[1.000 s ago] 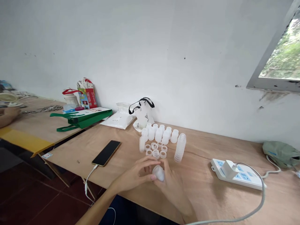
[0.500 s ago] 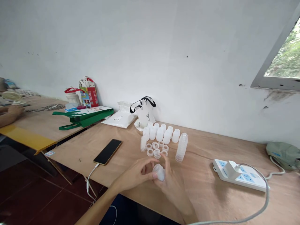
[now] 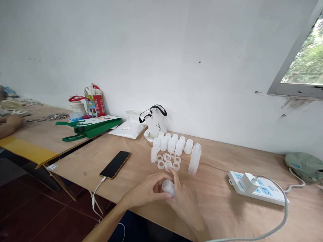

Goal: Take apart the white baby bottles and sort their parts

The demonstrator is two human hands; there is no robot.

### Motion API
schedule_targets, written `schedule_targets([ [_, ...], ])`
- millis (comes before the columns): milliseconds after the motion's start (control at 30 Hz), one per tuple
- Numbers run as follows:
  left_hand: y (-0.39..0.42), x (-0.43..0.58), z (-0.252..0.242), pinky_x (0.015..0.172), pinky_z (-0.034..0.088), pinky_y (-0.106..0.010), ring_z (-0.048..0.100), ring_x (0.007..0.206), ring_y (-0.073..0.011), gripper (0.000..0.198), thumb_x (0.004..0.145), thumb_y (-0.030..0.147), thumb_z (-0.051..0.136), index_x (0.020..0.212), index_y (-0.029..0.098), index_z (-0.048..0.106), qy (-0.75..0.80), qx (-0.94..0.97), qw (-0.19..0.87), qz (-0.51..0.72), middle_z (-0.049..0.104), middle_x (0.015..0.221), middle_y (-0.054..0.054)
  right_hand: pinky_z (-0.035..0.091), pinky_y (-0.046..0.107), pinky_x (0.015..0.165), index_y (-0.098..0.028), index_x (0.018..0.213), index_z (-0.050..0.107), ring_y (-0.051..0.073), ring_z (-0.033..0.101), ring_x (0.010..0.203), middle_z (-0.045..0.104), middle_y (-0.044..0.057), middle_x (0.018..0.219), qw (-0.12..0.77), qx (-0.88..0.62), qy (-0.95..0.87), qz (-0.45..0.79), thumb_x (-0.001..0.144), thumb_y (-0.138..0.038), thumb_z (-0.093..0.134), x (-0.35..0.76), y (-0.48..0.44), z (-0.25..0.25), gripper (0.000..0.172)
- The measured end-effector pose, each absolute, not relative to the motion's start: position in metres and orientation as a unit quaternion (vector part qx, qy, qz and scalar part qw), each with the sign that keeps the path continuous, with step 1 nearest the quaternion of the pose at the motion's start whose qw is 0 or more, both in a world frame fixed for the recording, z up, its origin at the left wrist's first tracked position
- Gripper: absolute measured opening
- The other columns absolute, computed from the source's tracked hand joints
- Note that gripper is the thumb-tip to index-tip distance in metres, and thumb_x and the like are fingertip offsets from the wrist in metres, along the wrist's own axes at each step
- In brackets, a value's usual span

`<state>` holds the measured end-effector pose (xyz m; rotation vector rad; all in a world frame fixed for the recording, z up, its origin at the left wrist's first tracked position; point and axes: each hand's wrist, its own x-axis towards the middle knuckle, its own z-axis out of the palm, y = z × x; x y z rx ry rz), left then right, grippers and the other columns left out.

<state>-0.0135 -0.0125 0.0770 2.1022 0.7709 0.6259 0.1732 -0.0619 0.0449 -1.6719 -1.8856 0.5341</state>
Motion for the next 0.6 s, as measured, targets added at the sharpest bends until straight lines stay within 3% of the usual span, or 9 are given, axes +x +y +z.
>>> schedule_targets([
  [167,-0.008,-0.009,0.065,0.063,0.038,-0.025,0.055,0.070,-0.0152,0.037,0.083,0.055,0.075,0.087,0.020,0.066,0.372,0.788,0.407,0.274,0.065,0.078,0.003,0.052,0.032,0.073,-0.031,0.154,0.033,0.027,0.075,0.087,0.076,0.005,0.104,0.252,-0.637,-0.695,0.217,0.087,-0.027,0.060,0.172,-0.060,0.040,0.072],
  [267,0.001,-0.007,0.054,0.062,0.038,-0.026,0.054,0.067,-0.0150,0.038,0.088,0.057,0.068,0.084,0.019,0.062,0.413,0.759,0.386,0.322,0.060,0.071,0.004,0.054,0.036,0.080,-0.031,0.154,0.031,0.029,0.073,0.101,0.073,0.008,0.119,0.261,-0.631,-0.701,0.208,0.088,-0.028,0.058,0.173,-0.060,0.040,0.071],
  [367,0.013,-0.009,0.043,0.065,0.042,-0.026,0.056,0.068,-0.0162,0.035,0.087,0.053,0.069,0.101,0.021,0.064,0.425,0.751,0.374,0.340,0.062,0.074,0.004,0.052,0.041,0.097,-0.028,0.152,0.029,0.029,0.062,0.126,0.059,0.011,0.143,0.286,-0.613,-0.710,0.194,0.089,-0.030,0.054,0.177,-0.062,0.041,0.067],
  [433,0.021,-0.012,0.032,0.071,0.045,-0.028,0.059,0.073,-0.0182,0.036,0.088,0.048,0.069,0.114,0.023,0.064,0.432,0.762,0.352,0.331,0.067,0.084,0.002,0.049,0.041,0.104,-0.026,0.148,0.031,0.026,0.057,0.132,0.054,0.011,0.146,0.307,-0.601,-0.712,0.195,0.092,-0.030,0.048,0.181,-0.064,0.041,0.059],
  [500,0.028,-0.015,0.020,0.079,0.048,-0.032,0.061,0.082,-0.0205,0.037,0.091,0.039,0.064,0.125,0.024,0.062,0.434,0.780,0.318,0.321,0.070,0.105,-0.003,0.051,0.042,0.102,-0.026,0.139,0.035,0.025,0.061,0.125,0.057,0.011,0.139,0.334,-0.608,-0.692,0.201,0.096,-0.033,0.043,0.183,-0.064,0.041,0.044],
  [600,0.034,-0.016,0.003,0.089,0.049,-0.036,0.063,0.094,-0.0229,0.053,0.092,0.027,0.059,0.144,0.027,0.050,0.433,0.795,0.294,0.307,0.062,0.132,-0.008,0.055,0.042,0.092,-0.027,0.124,0.041,0.026,0.068,0.109,0.063,0.009,0.125,0.374,-0.633,-0.647,0.201,0.100,-0.046,0.041,0.186,-0.062,0.039,0.030],
])
